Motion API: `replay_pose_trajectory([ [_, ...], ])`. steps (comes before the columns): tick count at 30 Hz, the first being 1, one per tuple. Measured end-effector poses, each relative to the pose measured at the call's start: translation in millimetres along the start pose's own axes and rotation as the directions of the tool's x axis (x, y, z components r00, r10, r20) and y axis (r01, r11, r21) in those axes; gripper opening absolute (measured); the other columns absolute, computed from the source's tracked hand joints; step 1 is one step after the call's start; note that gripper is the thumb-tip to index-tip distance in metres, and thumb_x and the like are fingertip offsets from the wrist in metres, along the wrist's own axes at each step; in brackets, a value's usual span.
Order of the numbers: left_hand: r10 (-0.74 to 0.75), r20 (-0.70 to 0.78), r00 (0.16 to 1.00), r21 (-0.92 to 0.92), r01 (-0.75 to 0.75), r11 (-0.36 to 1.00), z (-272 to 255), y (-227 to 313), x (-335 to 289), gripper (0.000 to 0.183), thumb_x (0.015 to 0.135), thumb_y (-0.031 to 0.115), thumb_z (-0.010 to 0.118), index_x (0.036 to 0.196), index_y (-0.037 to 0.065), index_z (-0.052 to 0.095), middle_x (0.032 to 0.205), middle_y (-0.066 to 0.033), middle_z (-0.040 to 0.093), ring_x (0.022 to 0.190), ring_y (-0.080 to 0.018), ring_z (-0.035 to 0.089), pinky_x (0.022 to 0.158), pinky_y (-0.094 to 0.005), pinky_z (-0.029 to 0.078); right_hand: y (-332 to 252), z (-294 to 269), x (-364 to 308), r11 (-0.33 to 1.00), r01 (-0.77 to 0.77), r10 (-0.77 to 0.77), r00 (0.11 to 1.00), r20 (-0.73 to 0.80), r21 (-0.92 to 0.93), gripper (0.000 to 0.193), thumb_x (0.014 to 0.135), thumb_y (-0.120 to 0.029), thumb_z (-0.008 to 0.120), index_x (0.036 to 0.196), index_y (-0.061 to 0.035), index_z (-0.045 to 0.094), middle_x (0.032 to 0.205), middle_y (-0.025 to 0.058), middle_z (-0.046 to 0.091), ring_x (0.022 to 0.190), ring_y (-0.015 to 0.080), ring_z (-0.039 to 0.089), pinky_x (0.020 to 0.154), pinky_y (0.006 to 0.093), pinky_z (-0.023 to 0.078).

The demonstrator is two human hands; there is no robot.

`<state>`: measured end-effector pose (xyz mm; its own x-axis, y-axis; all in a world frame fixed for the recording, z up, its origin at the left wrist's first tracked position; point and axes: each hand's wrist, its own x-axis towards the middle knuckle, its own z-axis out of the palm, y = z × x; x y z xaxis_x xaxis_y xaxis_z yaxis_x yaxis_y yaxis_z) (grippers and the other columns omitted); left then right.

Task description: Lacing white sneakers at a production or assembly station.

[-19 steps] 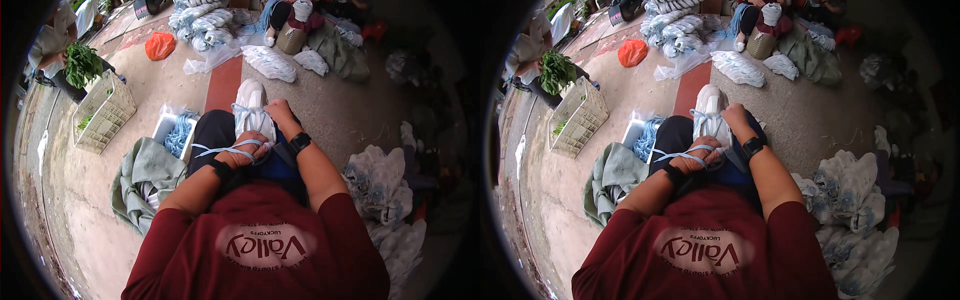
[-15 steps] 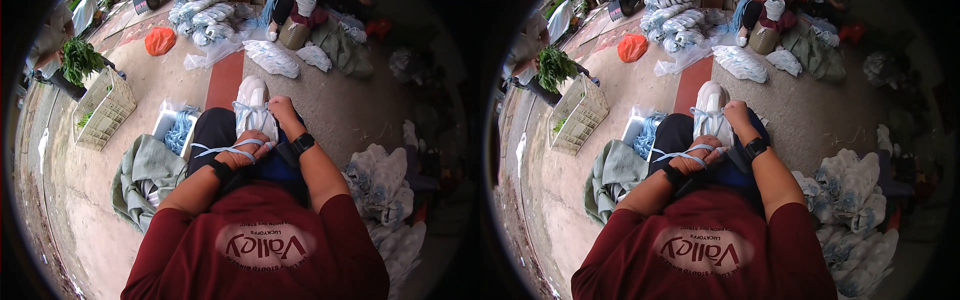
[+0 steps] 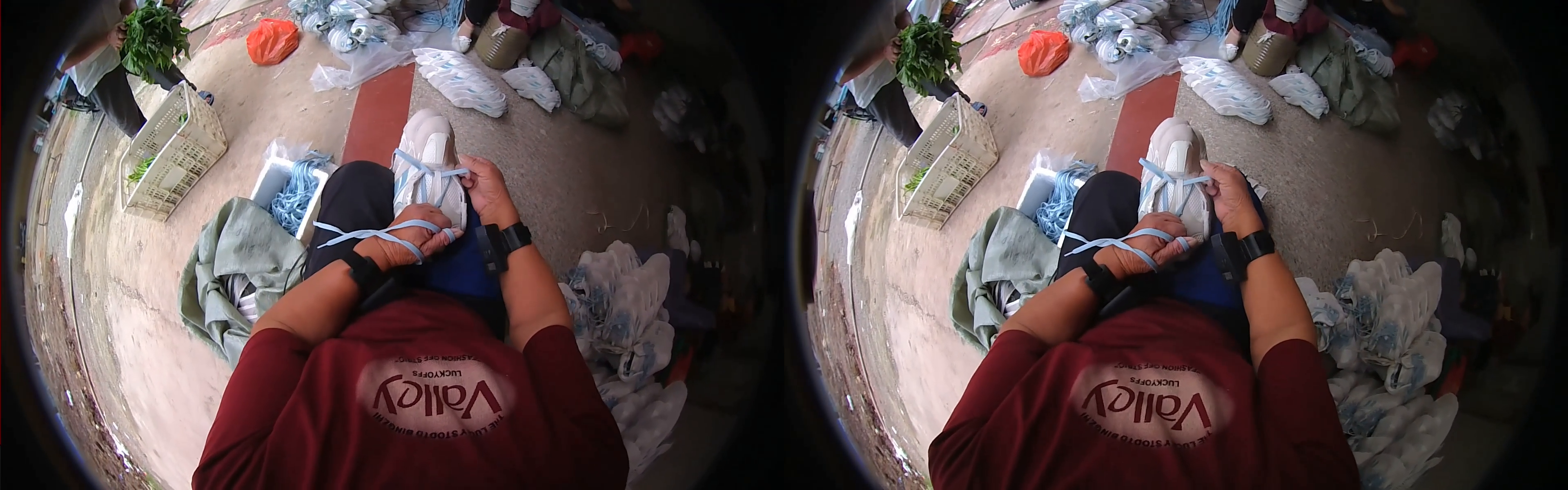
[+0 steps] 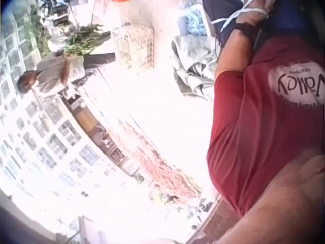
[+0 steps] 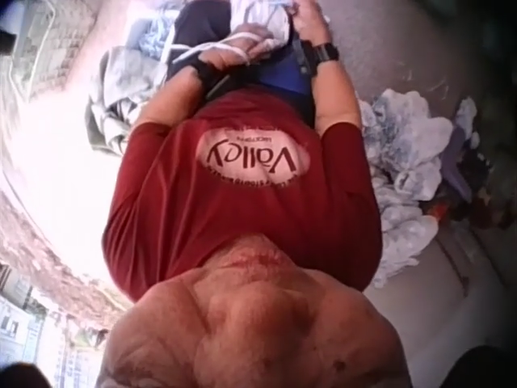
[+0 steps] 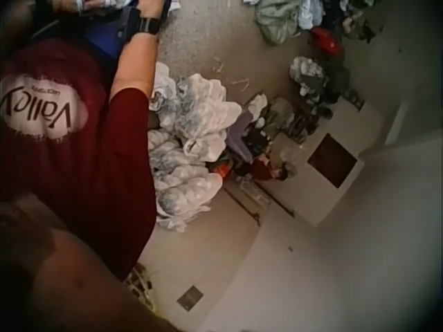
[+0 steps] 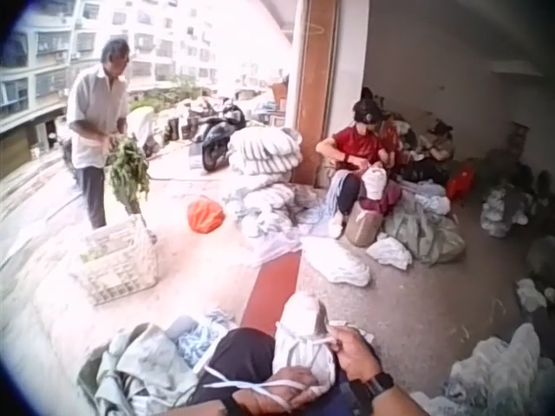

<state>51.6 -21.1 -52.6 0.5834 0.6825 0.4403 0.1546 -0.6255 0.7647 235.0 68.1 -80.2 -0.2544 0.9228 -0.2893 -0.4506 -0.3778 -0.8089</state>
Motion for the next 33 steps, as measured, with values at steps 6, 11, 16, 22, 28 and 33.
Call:
replay_pose_trajectory([
  [6, 0.026, -0.059, 0.998, -0.081, -0.031, 0.996, 1, -3, -3, 0.031, 0.083, 0.024, 0.057, 0.061, 0.002, 0.055, 0.060, -0.0171, 0.052, 0.061, -0.0373, 0.051, 0.060, -0.0424, 0.042, 5, 11, -6, 0.994, 0.068, -0.057, 0.991, -0.123, 0.082, 0.010, 0.079, -0.011, 0.061, 0.076, -0.0027, 0.058, 0.066, 0.0034, 0.053, 0.054, 0.0091, 0.040, 0.053, 0.0211, 0.034],
  [11, 0.161, 0.098, 0.982, 0.030, -0.165, 0.986, 5, -6, -6, 0.025, 0.082, 0.020, 0.058, 0.064, 0.003, 0.057, 0.063, -0.0149, 0.055, 0.068, -0.0373, 0.052, 0.065, -0.0425, 0.042, -7, 7, -9, 0.910, 0.133, -0.114, 0.991, 0.071, -0.394, 0.012, 0.080, -0.011, 0.060, 0.072, -0.0024, 0.058, 0.067, 0.0034, 0.055, 0.058, 0.0098, 0.044, 0.055, 0.0225, 0.035],
  [16, 0.134, 0.100, 0.986, 0.049, -0.139, 0.989, 4, -8, -10, 0.025, 0.082, 0.020, 0.058, 0.063, 0.003, 0.056, 0.063, -0.0144, 0.055, 0.068, -0.0368, 0.052, 0.066, -0.0428, 0.042, -20, 19, -12, 0.747, 0.066, 0.042, 0.988, 0.147, -0.662, 0.013, 0.081, -0.009, 0.058, 0.070, -0.0017, 0.060, 0.069, 0.0037, 0.057, 0.064, 0.0111, 0.049, 0.060, 0.0234, 0.037],
  [22, 0.141, 0.069, 0.988, 0.054, -0.144, 0.988, 2, -9, -6, 0.030, 0.082, 0.020, 0.058, 0.059, 0.003, 0.052, 0.060, -0.0149, 0.052, 0.066, -0.0368, 0.052, 0.065, -0.0430, 0.042, 8, 2, -9, 0.985, 0.127, -0.121, 0.991, -0.053, 0.117, 0.005, 0.081, -0.005, 0.058, 0.078, -0.0009, 0.060, 0.071, 0.0059, 0.058, 0.065, 0.0125, 0.050, 0.062, 0.0252, 0.040],
  [28, 0.105, 0.084, 0.991, 0.069, -0.111, 0.991, 2, -8, -2, 0.028, 0.082, 0.020, 0.058, 0.060, 0.004, 0.054, 0.061, -0.0144, 0.054, 0.067, -0.0364, 0.053, 0.065, -0.0428, 0.042, -44, 51, -1, 0.349, 0.330, -0.415, 0.894, 0.171, -0.877, 0.014, 0.076, 0.002, 0.053, 0.087, -0.0031, 0.059, 0.081, 0.0115, 0.058, 0.076, 0.0215, 0.055, 0.066, 0.0336, 0.045],
  [33, 0.145, 0.067, 0.987, 0.077, -0.150, 0.986, 3, -7, -10, 0.027, 0.081, 0.021, 0.058, 0.062, 0.003, 0.058, 0.061, -0.0156, 0.055, 0.061, -0.0365, 0.051, 0.060, -0.0423, 0.041, -31, 113, 6, -0.411, 0.690, 0.082, 0.679, 0.730, -0.596, 0.030, 0.070, 0.002, 0.054, 0.094, -0.0125, 0.064, 0.121, 0.0189, 0.046, 0.097, 0.0354, 0.053, 0.084, 0.0370, 0.044],
])
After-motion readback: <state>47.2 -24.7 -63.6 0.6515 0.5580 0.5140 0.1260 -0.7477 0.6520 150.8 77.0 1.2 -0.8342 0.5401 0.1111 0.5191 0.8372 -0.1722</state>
